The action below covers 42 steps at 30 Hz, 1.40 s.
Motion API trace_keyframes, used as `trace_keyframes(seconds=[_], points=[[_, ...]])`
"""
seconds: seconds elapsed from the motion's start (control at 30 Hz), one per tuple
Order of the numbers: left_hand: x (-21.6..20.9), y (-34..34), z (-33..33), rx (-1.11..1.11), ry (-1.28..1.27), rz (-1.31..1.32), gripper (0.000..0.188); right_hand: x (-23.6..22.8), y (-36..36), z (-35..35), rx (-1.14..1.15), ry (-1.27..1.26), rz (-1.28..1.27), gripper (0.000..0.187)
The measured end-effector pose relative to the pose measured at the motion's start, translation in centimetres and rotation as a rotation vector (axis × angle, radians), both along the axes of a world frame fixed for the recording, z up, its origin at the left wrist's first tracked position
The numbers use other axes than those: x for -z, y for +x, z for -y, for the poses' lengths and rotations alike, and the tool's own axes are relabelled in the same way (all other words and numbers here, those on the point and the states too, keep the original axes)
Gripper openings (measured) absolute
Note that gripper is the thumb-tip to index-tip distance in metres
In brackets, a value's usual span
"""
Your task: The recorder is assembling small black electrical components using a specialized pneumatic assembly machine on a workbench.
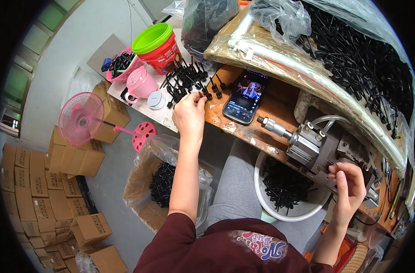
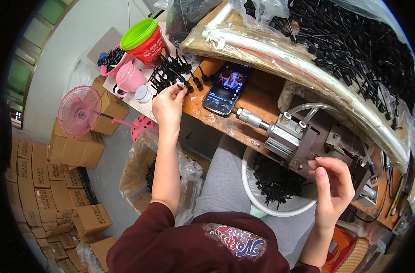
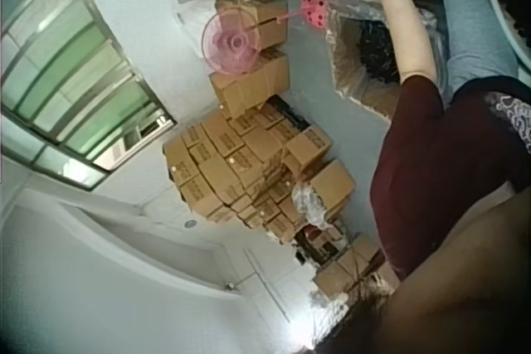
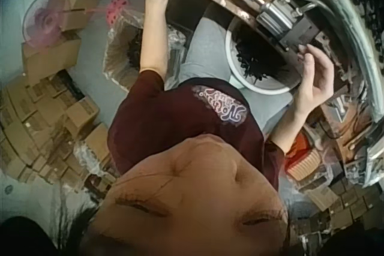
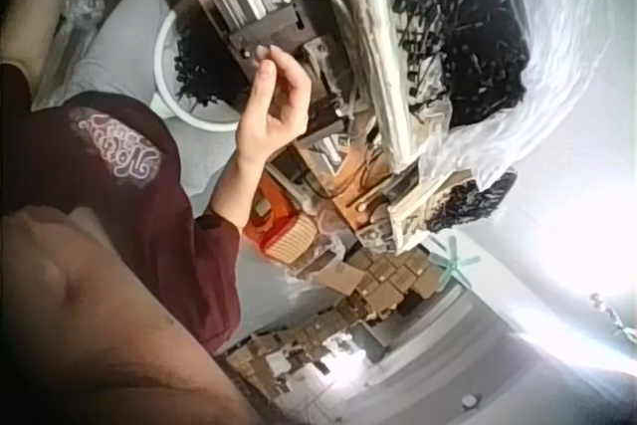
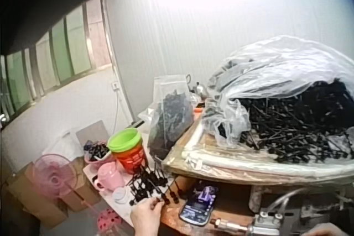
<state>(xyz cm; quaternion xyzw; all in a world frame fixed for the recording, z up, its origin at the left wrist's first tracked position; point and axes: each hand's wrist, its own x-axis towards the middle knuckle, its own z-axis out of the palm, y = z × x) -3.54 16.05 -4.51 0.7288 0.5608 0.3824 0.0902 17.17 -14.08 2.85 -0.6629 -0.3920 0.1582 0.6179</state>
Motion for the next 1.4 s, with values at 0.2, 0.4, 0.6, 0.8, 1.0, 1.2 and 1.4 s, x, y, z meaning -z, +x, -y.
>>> trace_keyframes(seconds=[0.2,0.4,0.6,0.8,1.0,1.2,1.4], points=[[-0.9,-1.1,0.6,-0.012,0.033,0.069,0.026,0.4,-1.0,1.0,0.065,0.046,-0.031,0.016],[-3.4,-1.8,5.7,0.063,0.16,0.216,0.029,-1.4,1.2,1.4,0.178,0.06,0.118,0.016],[-2.5,0.1,12.4,0.499,0.215,0.184,0.033,-4.1,7.7,-1.6,0.319,-0.046,0.638,0.017],[-0.8,2.9,19.1,1.062,0.166,0.221,0.035,-6.5,14.2,-4.6,0.392,-0.278,1.048,0.035],[6.8,3.0,23.9,1.323,-0.12,-0.032,0.03,-5.2,17.4,-7.0,0.248,-0.535,1.049,0.043],[13.9,1.0,24.7,1.265,-0.157,-0.345,0.03,-5.6,17.9,-6.7,0.162,-0.56,1.051,0.035],[16.9,2.0,24.5,1.309,0.015,-0.482,0.006,-7.3,18.7,-6.8,0.034,-0.632,1.003,0.041]])
